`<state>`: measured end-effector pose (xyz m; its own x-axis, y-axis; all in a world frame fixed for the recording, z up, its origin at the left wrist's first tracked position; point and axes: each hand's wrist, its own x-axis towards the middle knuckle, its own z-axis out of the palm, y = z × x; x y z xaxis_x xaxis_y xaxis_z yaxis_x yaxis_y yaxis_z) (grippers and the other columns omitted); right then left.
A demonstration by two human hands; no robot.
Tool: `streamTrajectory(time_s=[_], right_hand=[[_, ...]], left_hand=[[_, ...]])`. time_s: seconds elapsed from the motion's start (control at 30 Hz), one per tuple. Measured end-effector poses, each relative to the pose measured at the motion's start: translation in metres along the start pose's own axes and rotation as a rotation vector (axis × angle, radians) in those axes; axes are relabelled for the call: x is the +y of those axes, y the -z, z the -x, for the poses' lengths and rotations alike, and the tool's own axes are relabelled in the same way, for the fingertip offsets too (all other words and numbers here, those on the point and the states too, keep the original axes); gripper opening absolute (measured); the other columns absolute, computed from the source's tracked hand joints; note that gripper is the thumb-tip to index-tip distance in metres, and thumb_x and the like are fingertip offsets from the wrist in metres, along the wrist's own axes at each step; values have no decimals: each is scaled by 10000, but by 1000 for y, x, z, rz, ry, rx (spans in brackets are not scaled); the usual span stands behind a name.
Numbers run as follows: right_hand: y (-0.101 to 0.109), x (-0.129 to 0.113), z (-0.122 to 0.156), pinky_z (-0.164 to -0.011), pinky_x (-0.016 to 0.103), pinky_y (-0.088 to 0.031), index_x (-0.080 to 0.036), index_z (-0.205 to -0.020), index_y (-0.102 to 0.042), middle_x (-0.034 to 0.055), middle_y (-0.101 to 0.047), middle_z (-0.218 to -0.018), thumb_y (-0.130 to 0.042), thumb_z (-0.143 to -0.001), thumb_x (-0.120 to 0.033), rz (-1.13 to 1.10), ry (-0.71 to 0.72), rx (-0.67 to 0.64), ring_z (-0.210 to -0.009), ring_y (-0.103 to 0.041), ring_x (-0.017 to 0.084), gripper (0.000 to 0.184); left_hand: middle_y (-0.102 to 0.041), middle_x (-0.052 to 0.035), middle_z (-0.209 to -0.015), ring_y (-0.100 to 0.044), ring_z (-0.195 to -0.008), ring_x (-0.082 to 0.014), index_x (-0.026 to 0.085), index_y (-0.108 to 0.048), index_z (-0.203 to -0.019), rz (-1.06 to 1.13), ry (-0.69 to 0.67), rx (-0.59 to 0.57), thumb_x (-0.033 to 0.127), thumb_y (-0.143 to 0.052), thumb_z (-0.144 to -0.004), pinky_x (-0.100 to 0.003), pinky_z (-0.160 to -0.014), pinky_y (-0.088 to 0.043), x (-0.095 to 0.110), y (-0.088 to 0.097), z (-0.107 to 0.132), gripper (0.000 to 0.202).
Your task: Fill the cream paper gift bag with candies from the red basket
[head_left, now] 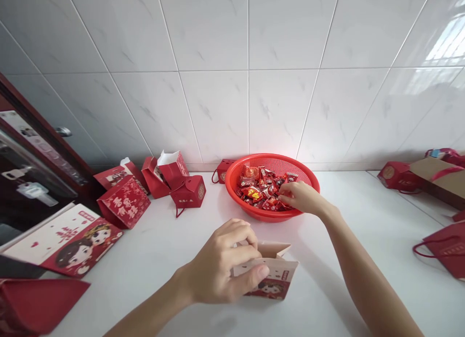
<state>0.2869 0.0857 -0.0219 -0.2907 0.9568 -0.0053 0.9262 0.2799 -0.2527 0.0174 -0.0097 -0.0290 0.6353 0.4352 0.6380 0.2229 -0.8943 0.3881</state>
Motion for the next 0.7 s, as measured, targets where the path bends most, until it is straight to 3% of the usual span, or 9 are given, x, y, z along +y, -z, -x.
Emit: streamTrajectory(time_s=[0.2,0.33,0.47,0.57,0.7], right_hand=[[-9,-2,-8,-596,291,-388,-188,-918,-717,100,-748,-932,-608,-957,-234,-32,-38,-117,-793,-675,242,124],[-10,-4,-6,-605,287,-402,-194,-955,-727,95,-743,-940,-619,-944,-221,-78,-22,-129,-809,-671,239,112],[-11,-7,-8,-630,296,-436,-199,-960,-749,85,-750,-919,-655,-915,-230,-133,31,-191,-827,-679,248,109],[-13,-14,-9,-747,293,-497,-224,-1006,-768,60,-775,-1052,-671,-893,-202,-199,118,-264,-952,-702,241,151],[-15,-23,-8,-811,290,-526,-224,-1023,-786,40,-790,-1086,-639,-865,-123,-257,220,-347,-983,-719,229,238]], left_hand=[[-704,-85,-946,-668,-896,-198,171,-703,-1112,128,12,21,269,-591,-992,-329,-814,-574,-5,4,-2,191],[-735,-82,-1029,-694,-959,-185,173,-704,-1110,107,65,50,222,-593,-987,-288,-844,-573,-12,17,-8,172],[-761,-51,-981,-719,-911,-169,185,-740,-997,56,179,87,239,-593,-990,-267,-819,-562,-35,33,-27,156],[-775,-44,-962,-721,-890,-188,191,-759,-937,-38,281,8,316,-610,-974,-299,-835,-552,-64,36,-50,198],[-786,-57,-1028,-723,-974,-231,193,-784,-951,-193,396,-230,278,-592,-944,-343,-914,-540,-104,21,-83,210]])
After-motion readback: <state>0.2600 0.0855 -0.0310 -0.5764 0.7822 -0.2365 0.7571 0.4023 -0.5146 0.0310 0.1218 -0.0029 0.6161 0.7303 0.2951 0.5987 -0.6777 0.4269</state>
